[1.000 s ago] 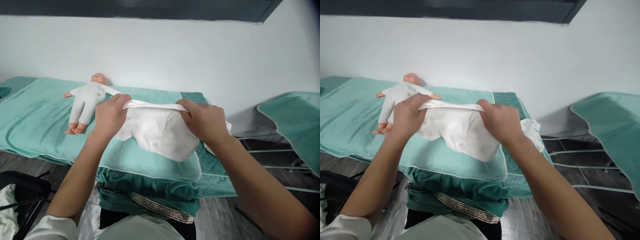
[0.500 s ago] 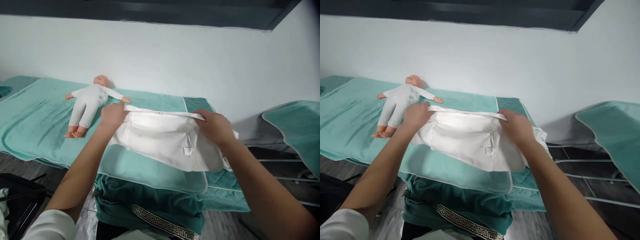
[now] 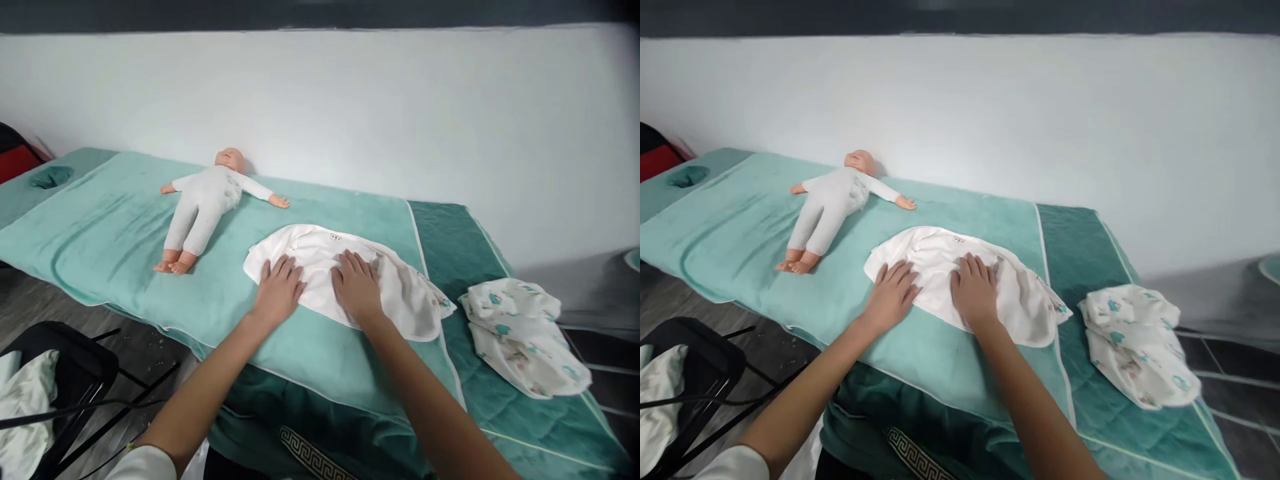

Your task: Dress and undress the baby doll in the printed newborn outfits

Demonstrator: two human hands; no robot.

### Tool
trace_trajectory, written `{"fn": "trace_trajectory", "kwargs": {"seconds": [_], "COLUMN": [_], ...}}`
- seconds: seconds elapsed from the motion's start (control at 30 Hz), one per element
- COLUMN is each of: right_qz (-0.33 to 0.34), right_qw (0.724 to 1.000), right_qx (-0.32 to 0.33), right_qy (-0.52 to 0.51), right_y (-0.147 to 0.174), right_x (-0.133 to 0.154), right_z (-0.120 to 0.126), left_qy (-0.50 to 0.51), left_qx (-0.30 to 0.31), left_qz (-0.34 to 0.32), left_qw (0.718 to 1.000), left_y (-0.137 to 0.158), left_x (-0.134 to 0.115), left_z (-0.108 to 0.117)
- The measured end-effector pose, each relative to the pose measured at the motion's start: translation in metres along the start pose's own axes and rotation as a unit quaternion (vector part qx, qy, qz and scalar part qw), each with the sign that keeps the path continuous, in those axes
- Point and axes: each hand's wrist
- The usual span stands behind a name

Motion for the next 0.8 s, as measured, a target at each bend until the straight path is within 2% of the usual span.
{"fn": "trace_trajectory", "kwargs": {"seconds": [0.1,0.13,0.2,0.27,0.33,0.37,0.4,0.43,0.53,0.6,0.7,0.73,0.8], "right_qz": [0.041,0.067,0.104,0.114,0.115,0.117,0.121,0.125,0.14,0.144,0.142,0.141,0.135], "right_qw": [0.999,0.998,0.994,0.993,0.993,0.993,0.992,0.992,0.99,0.989,0.989,0.989,0.99], "right_qx": [0.009,0.015,0.024,0.019,0.01,0.005,0.001,-0.003,0.002,0.009,0.011,0.012,0.016], "right_qy": [0.009,0.009,-0.002,-0.01,-0.015,-0.017,-0.02,-0.021,-0.02,-0.022,-0.032,-0.035,-0.038], "right_y": [0.012,0.017,0.028,0.037,0.042,0.043,0.043,0.044,0.044,0.044,0.044,0.044,0.043], "right_x": [0.003,0.004,0.004,0.004,0.004,0.004,0.003,0.003,0.001,-0.001,-0.002,-0.002,-0.001], "right_z": [0.003,0.003,0.002,-0.001,-0.004,-0.005,-0.006,-0.006,-0.006,-0.005,-0.005,-0.005,-0.004], "left_qy": [-0.005,-0.016,-0.051,-0.109,-0.191,-0.23,-0.263,-0.272,-0.288,-0.298,-0.309,-0.31,-0.307], "left_qx": [-0.014,-0.044,-0.156,-0.281,-0.346,-0.341,-0.327,-0.33,-0.339,-0.333,-0.3,-0.284,-0.243], "left_qz": [0.024,0.041,0.097,0.172,0.278,0.358,0.453,0.503,0.606,0.65,0.683,0.686,0.675], "left_qw": [1.0,0.998,0.982,0.938,0.875,0.838,0.786,0.751,0.659,0.614,0.591,0.593,0.626], "left_y": [0.035,0.05,0.085,0.124,0.162,0.179,0.194,0.207,0.235,0.246,0.252,0.252,0.248], "left_x": [0.017,0.029,0.061,0.101,0.142,0.162,0.18,0.196,0.232,0.249,0.265,0.268,0.27], "left_z": [0.03,0.042,0.066,0.091,0.116,0.128,0.14,0.152,0.183,0.198,0.215,0.22,0.229]}}
Point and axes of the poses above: each hand's wrist, its own y-axis away from the middle knuckle, its own z-axis out of the back of the hand, x = y × z, and after that the axes turned 12 degrees about -y, right-handed
